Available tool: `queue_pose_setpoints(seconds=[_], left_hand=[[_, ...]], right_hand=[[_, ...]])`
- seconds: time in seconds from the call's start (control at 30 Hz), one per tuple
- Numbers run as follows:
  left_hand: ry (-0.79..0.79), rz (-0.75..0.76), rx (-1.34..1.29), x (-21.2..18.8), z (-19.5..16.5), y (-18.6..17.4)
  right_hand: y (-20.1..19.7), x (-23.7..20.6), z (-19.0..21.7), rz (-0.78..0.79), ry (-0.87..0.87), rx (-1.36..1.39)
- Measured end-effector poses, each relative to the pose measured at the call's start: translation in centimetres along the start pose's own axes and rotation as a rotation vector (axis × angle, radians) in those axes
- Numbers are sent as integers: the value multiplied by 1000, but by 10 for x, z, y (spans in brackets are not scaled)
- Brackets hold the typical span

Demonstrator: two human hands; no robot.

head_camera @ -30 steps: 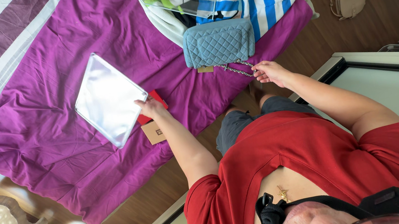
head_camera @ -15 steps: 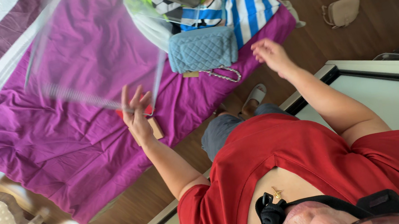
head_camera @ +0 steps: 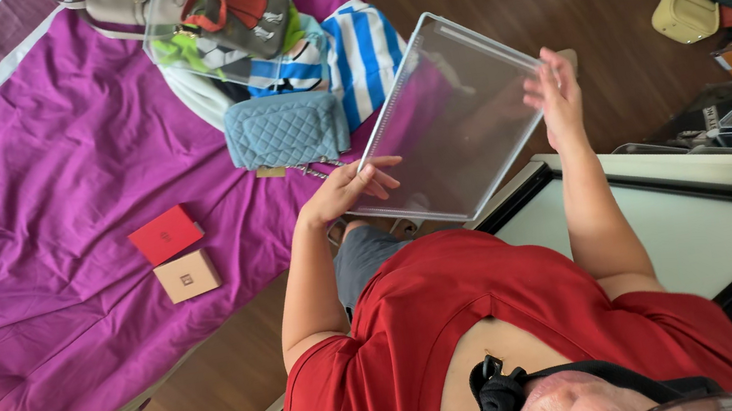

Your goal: The person sits on a bed handling small items in a clear container on a side table, then stands and assembles a clear plastic storage cube, fitting panels together and pressing white corner clips into place by hand to build the organizer.

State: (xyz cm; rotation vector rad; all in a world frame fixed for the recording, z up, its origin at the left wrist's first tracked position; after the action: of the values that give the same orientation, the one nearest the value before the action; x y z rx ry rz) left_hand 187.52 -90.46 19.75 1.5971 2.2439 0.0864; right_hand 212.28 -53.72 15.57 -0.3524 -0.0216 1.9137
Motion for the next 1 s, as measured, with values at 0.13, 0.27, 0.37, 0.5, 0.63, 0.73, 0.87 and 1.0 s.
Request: queue_pose_setpoints(seconds=[0.13, 0.27, 0.37, 0.5, 0.63, 0.73, 0.87, 1.0], left_hand=[[-89, -25, -108, 48, 41, 11], [10, -440, 37, 102, 69, -27], [-21, -838, 17, 140, 62, -90], [-254, -1236, -221, 165, 37, -178], [-299, -1461, -378, 180, 10, -228], [-270, -1547, -373, 192, 3, -252], [-254, -1544, -319, 217, 4, -269], [-226, -1541, -262, 236, -9, -259]], right_hand=[[-60, 10, -16, 3, 110, 198], [-82, 14, -24, -75, 86, 225], [-79, 23, -23, -211, -9, 143], [-57, 22, -24, -252, 4, 191], [-32, 11, -25, -274, 75, 188], [-19, -5, -20, -286, 58, 169], [-1, -29, -12, -366, 67, 155], [3, -49, 1, -464, 12, 30]])
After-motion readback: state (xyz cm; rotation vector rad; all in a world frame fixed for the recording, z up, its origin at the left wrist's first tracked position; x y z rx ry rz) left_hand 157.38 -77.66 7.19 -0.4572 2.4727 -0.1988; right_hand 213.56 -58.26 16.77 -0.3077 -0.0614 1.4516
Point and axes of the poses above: each hand's wrist, its own x-axis towards the middle knuckle, its own y-axis out of the palm, z = x × y, the point moved 3 cm from there along x, towards the middle knuckle, and after that the axes turned 15 degrees about -z, right-handed, at the moved point
